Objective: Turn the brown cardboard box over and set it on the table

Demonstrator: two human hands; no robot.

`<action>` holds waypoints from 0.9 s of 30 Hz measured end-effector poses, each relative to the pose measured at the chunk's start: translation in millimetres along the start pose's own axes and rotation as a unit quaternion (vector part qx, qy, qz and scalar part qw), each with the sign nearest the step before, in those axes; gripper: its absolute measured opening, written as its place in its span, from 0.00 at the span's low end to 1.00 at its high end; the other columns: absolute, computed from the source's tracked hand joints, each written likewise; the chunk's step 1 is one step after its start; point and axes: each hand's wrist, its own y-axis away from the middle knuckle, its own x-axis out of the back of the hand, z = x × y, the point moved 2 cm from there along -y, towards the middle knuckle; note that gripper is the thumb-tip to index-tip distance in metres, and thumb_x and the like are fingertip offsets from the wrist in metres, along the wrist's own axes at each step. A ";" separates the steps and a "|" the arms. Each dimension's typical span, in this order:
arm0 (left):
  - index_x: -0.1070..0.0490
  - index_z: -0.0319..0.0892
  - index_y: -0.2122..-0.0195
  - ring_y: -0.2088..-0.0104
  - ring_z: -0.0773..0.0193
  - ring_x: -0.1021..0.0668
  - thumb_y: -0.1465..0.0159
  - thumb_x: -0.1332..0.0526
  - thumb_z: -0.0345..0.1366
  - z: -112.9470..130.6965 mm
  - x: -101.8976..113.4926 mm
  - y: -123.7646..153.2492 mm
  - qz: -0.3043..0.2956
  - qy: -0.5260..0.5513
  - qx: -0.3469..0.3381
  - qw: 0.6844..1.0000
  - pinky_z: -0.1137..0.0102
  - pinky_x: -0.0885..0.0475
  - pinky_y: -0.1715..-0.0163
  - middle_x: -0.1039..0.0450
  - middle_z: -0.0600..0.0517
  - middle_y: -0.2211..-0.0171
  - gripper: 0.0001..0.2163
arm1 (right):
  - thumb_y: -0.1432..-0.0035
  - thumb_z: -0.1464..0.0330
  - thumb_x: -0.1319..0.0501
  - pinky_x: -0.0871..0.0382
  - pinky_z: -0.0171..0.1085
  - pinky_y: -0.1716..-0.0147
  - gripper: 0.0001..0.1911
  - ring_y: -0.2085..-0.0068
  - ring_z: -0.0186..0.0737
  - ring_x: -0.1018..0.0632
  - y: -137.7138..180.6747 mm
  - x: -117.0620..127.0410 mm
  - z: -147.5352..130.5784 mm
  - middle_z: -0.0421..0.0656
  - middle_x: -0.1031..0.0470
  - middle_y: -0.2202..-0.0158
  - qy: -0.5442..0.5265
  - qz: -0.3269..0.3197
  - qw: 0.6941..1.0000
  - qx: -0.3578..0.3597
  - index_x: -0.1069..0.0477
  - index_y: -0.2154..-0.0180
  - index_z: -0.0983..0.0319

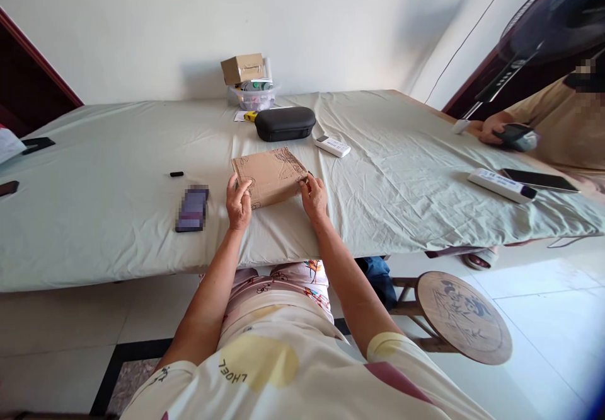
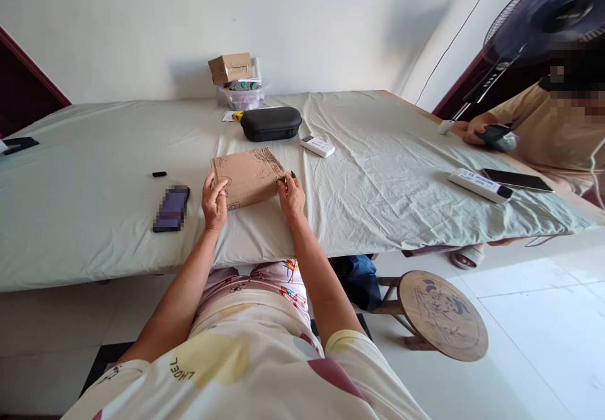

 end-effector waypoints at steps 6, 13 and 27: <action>0.24 0.41 0.44 0.29 0.51 0.31 0.25 0.49 0.45 -2.3 -4.3 1.1 -0.016 -0.005 0.025 1.000 0.56 0.37 0.28 0.34 0.37 0.31 0.20 | 0.30 0.61 0.46 0.26 0.44 0.56 0.23 0.59 0.46 0.23 2.4 -3.6 -1.3 0.48 0.23 0.57 0.008 -0.021 1.000 -0.002 0.29 0.38 0.59; 0.29 0.43 0.40 0.27 0.50 0.36 0.27 0.44 0.44 -4.1 -8.3 3.8 -0.036 -0.034 0.037 0.998 0.56 0.33 0.31 0.39 0.37 0.28 0.19 | 0.32 0.63 0.45 0.27 0.43 0.55 0.19 0.55 0.48 0.22 5.6 -7.9 -2.0 0.50 0.21 0.55 0.042 -0.069 0.997 -0.016 0.28 0.43 0.61; 0.43 0.37 0.29 0.36 0.50 0.23 0.32 0.38 0.46 -20.3 -12.6 6.6 -0.018 0.028 0.175 0.984 0.59 0.25 0.38 0.33 0.31 0.32 0.34 | 0.34 0.63 0.40 0.28 0.52 0.50 0.13 0.48 0.58 0.23 12.2 -2.0 -9.9 0.58 0.21 0.49 0.186 -0.132 0.972 -0.061 0.23 0.55 0.63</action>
